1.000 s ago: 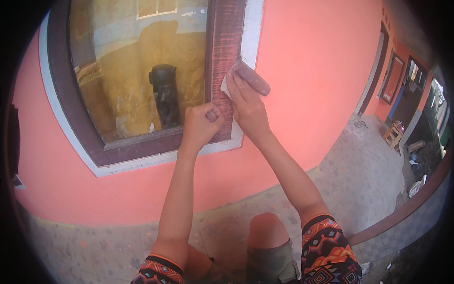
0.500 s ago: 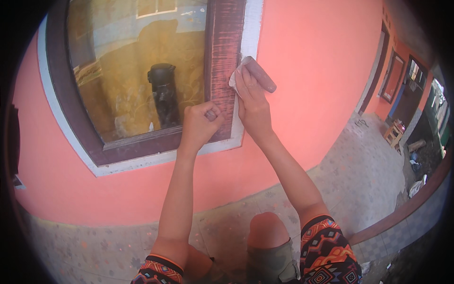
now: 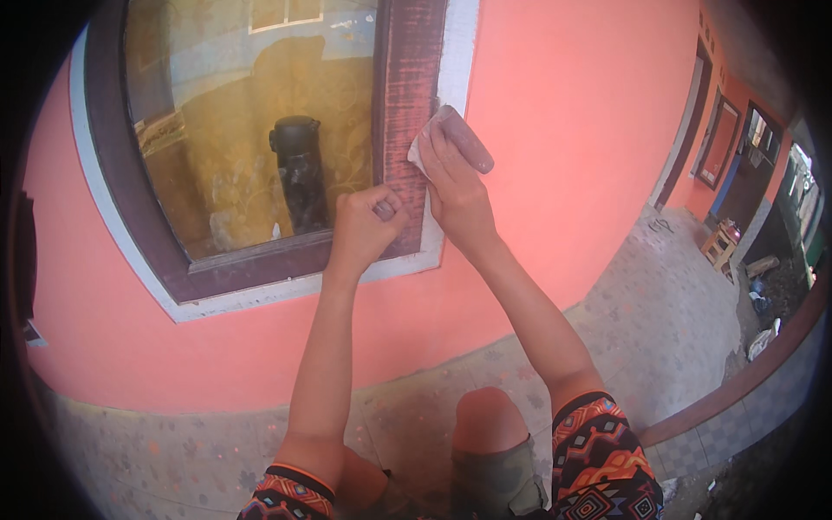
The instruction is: The person sands the brown window frame using a sanding block, moving along the vertical and horizontal edges. The person occasionally switches the sanding block between hands and adjusts grip while continuing to sand the frame.
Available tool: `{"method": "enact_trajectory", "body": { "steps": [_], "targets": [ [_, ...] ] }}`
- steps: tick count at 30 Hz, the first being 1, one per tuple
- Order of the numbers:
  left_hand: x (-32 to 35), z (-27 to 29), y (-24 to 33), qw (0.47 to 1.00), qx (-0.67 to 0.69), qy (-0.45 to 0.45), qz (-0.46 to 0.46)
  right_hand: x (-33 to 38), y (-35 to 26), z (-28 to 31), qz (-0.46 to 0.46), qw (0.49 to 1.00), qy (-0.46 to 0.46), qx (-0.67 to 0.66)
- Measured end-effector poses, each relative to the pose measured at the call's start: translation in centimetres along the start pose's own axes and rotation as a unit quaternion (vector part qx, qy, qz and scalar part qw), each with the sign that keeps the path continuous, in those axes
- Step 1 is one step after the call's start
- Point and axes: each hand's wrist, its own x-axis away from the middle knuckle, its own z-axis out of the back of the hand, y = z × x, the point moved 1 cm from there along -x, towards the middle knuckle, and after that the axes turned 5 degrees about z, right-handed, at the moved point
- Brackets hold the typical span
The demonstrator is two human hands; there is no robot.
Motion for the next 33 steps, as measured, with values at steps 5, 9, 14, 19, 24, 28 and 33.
{"method": "enact_trajectory", "body": {
  "steps": [5,9,14,19,24,28,33],
  "targets": [
    [0.0,0.1,0.2,1.000,0.006,0.002,-0.003,-0.4,0.1,0.3,0.010,1.000,0.005,0.013],
    [0.0,0.1,0.2,1.000,0.002,0.007,-0.020,-0.7,0.3,0.3,-0.011,1.000,0.003,-0.007],
    [0.0,-0.1,-0.2,1.000,0.008,0.002,-0.012,0.6,-0.2,0.3,0.069,0.996,-0.050,-0.004],
    [-0.1,-0.2,-0.2,1.000,0.009,0.013,-0.022,1.6,-0.4,-0.1,0.023,1.000,-0.003,-0.020],
    [-0.1,0.1,0.2,1.000,-0.007,-0.004,0.003,1.0,-0.2,-0.3,0.034,0.999,-0.018,-0.001],
    [0.1,0.1,0.3,1.000,0.001,-0.005,0.004,0.6,-0.2,-0.2,-0.006,1.000,0.004,-0.017],
    [0.0,-0.1,0.0,1.000,0.016,0.007,-0.011,0.3,-0.2,-0.4,-0.044,0.998,0.034,-0.012]
  ]
}}
